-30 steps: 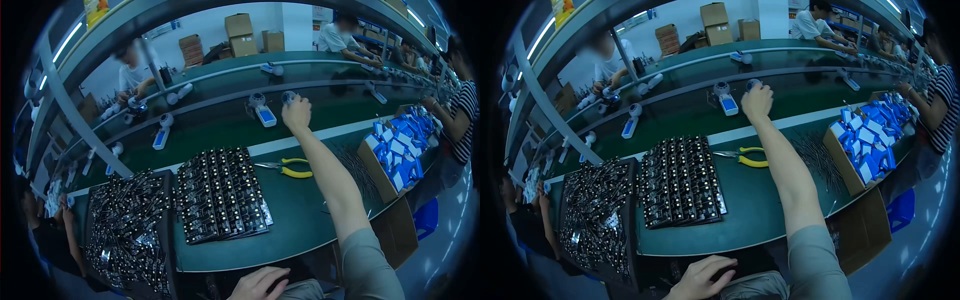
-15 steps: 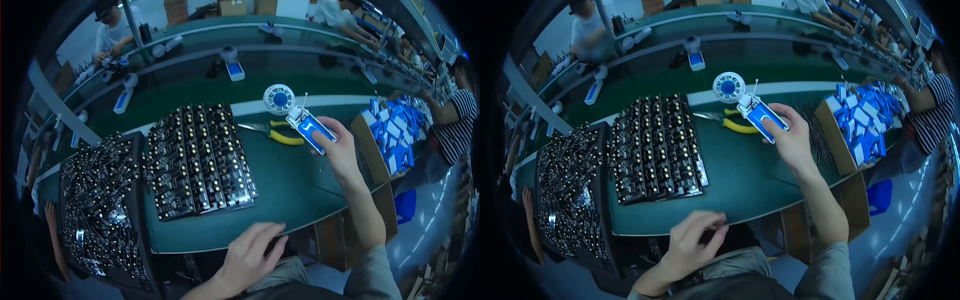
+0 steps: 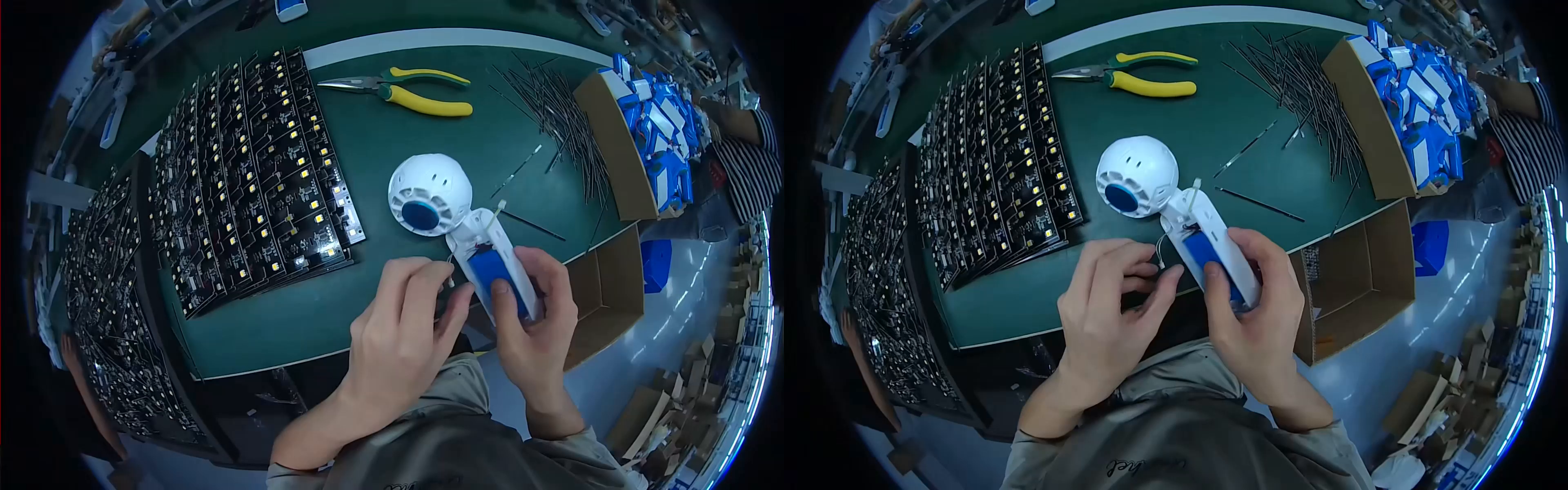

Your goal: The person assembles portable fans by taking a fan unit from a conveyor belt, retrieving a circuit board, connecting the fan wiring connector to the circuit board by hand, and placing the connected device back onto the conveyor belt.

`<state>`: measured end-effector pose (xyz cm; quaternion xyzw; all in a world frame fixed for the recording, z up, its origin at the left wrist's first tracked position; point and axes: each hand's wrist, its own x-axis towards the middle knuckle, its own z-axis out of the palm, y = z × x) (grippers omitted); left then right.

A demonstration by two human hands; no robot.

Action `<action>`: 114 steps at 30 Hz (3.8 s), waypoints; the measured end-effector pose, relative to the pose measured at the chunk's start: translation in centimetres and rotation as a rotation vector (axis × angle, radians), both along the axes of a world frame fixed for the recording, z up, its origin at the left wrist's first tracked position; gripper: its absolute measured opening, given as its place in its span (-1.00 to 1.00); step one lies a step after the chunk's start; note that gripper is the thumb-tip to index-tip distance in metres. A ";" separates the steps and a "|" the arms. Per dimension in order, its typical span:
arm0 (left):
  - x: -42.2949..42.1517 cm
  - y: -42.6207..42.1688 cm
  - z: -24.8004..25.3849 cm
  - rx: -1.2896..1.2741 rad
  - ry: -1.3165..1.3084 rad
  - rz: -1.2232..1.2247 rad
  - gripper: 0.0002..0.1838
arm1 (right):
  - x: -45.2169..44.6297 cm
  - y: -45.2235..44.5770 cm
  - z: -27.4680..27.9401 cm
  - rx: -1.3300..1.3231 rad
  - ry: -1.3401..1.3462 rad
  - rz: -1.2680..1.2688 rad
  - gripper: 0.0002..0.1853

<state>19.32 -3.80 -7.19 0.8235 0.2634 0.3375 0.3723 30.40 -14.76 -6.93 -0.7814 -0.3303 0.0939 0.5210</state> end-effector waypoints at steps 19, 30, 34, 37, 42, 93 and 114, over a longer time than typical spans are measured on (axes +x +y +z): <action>1.2 0.3 1.2 -0.300 -0.059 -0.011 -0.93 | 2.7 0.3 2.9 -0.102 -0.569 0.089 -0.56; 0.3 0.6 0.2 -0.464 -0.091 0.003 -0.88 | 4.8 3.9 3.0 -0.119 -0.505 0.614 -0.76; -1.4 0.2 1.1 -0.247 0.021 0.005 -0.93 | 4.7 4.4 2.6 -0.024 -0.539 0.663 -0.83; -5.2 -1.0 2.8 -0.159 0.158 -0.088 -0.89 | 4.5 4.5 2.5 -0.029 -0.535 0.637 -0.81; -10.0 1.1 7.0 0.132 0.380 -0.276 -0.77 | 3.6 4.8 2.7 -0.049 -0.584 0.588 -0.78; -24.3 23.1 11.0 0.035 0.520 0.653 -0.45 | 2.5 5.1 2.4 0.001 -0.192 0.537 -0.91; -2.8 2.9 5.1 -0.660 -0.339 0.030 -0.53 | 4.2 4.1 1.9 0.077 -0.057 0.059 -0.93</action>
